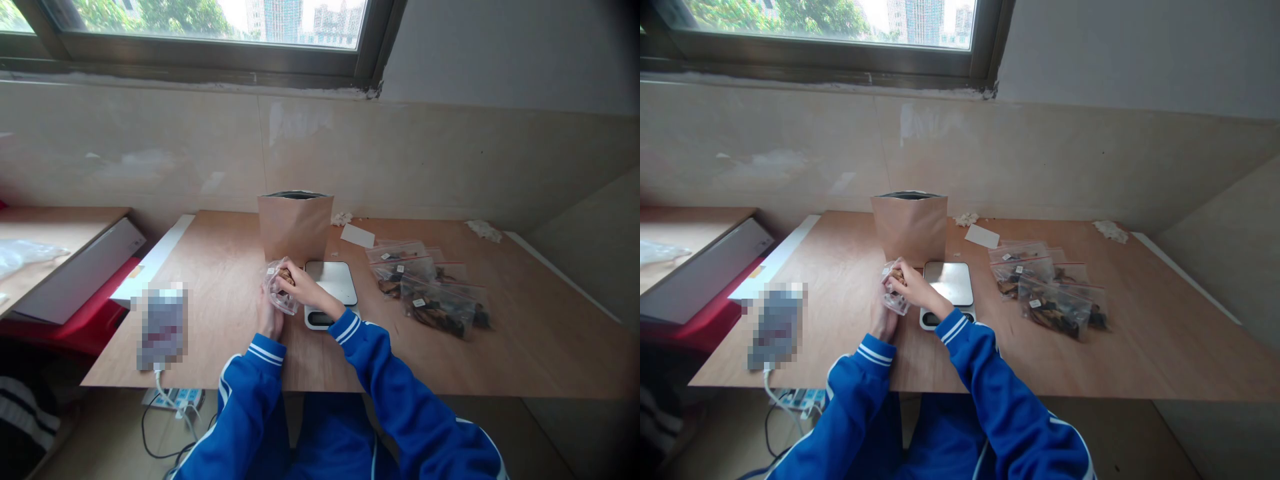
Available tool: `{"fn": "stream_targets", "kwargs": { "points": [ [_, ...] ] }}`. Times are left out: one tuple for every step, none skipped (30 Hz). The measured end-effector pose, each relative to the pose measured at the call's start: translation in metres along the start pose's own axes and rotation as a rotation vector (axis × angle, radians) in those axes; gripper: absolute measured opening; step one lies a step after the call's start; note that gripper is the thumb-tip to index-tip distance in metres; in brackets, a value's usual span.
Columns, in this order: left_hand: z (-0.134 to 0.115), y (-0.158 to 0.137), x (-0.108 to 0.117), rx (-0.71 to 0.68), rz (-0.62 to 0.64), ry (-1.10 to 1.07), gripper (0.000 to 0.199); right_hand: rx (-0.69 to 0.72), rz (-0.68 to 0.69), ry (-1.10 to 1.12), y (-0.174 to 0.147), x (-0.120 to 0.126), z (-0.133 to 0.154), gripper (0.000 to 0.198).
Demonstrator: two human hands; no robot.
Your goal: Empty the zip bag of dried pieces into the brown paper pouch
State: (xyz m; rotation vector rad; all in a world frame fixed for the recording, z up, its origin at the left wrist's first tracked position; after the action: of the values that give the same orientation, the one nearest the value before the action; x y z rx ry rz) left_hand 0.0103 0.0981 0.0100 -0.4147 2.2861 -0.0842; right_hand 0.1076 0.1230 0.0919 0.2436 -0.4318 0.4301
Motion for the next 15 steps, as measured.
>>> {"fn": "stream_targets", "kwargs": {
  "points": [
    [-0.001, 0.000, -0.002, 0.011, 0.011, -0.019, 0.025, 0.004, -0.009, 0.013, -0.001, 0.002, 0.002, 0.021],
    [-0.003, -0.001, -0.005, 0.016, 0.027, -0.038, 0.024, 0.005, -0.025, 0.022, -0.001, 0.005, 0.003, 0.022],
    [-0.005, -0.001, -0.008, 0.018, 0.039, -0.058, 0.024, 0.000, -0.046, 0.033, -0.001, 0.009, 0.003, 0.024],
    [-0.006, -0.001, -0.010, 0.017, 0.040, -0.075, 0.023, -0.009, -0.073, 0.051, -0.001, 0.013, 0.004, 0.025],
    [-0.008, -0.002, -0.011, 0.019, 0.030, -0.086, 0.023, -0.017, -0.101, 0.079, 0.000, 0.018, 0.004, 0.026],
    [-0.009, -0.002, -0.012, 0.024, 0.014, -0.095, 0.023, -0.022, -0.132, 0.115, 0.003, 0.023, 0.006, 0.026],
    [-0.009, -0.002, -0.012, 0.032, -0.003, -0.103, 0.024, -0.024, -0.166, 0.154, 0.006, 0.031, 0.009, 0.028],
    [-0.009, -0.002, -0.012, 0.047, -0.017, -0.112, 0.024, -0.024, -0.202, 0.190, 0.011, 0.039, 0.013, 0.029],
    [-0.009, -0.003, -0.012, 0.069, -0.022, -0.120, 0.026, -0.021, -0.248, 0.218, 0.017, 0.048, 0.019, 0.031],
    [-0.008, -0.003, -0.011, 0.095, -0.018, -0.126, 0.027, -0.010, -0.302, 0.233, 0.025, 0.059, 0.027, 0.033],
    [-0.007, -0.003, -0.010, 0.123, -0.016, -0.130, 0.029, 0.008, -0.362, 0.235, 0.034, 0.070, 0.037, 0.035],
    [-0.006, -0.004, -0.009, 0.149, -0.020, -0.134, 0.030, 0.043, -0.432, 0.220, 0.044, 0.082, 0.047, 0.036],
    [-0.005, -0.004, -0.008, 0.173, -0.028, -0.139, 0.032, 0.090, -0.503, 0.188, 0.055, 0.093, 0.058, 0.035],
    [-0.004, -0.004, -0.007, 0.189, -0.034, -0.147, 0.034, 0.142, -0.562, 0.137, 0.067, 0.103, 0.069, 0.033],
    [-0.003, -0.004, -0.006, 0.196, -0.039, -0.156, 0.035, 0.189, -0.611, 0.074, 0.078, 0.112, 0.079, 0.032]
  ]
}}
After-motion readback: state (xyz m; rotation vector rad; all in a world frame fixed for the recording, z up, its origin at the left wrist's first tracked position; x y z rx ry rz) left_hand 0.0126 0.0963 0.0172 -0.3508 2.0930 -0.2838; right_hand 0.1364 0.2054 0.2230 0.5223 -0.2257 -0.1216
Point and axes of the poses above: each hand's wrist, its own y-axis towards the middle knuckle, its own x-axis out of the back of the hand, z = x × y, the point moved 3 cm from there along y, towards the middle knuckle, and after that the axes turned 3 degrees about -x, right-handed, at the moved point
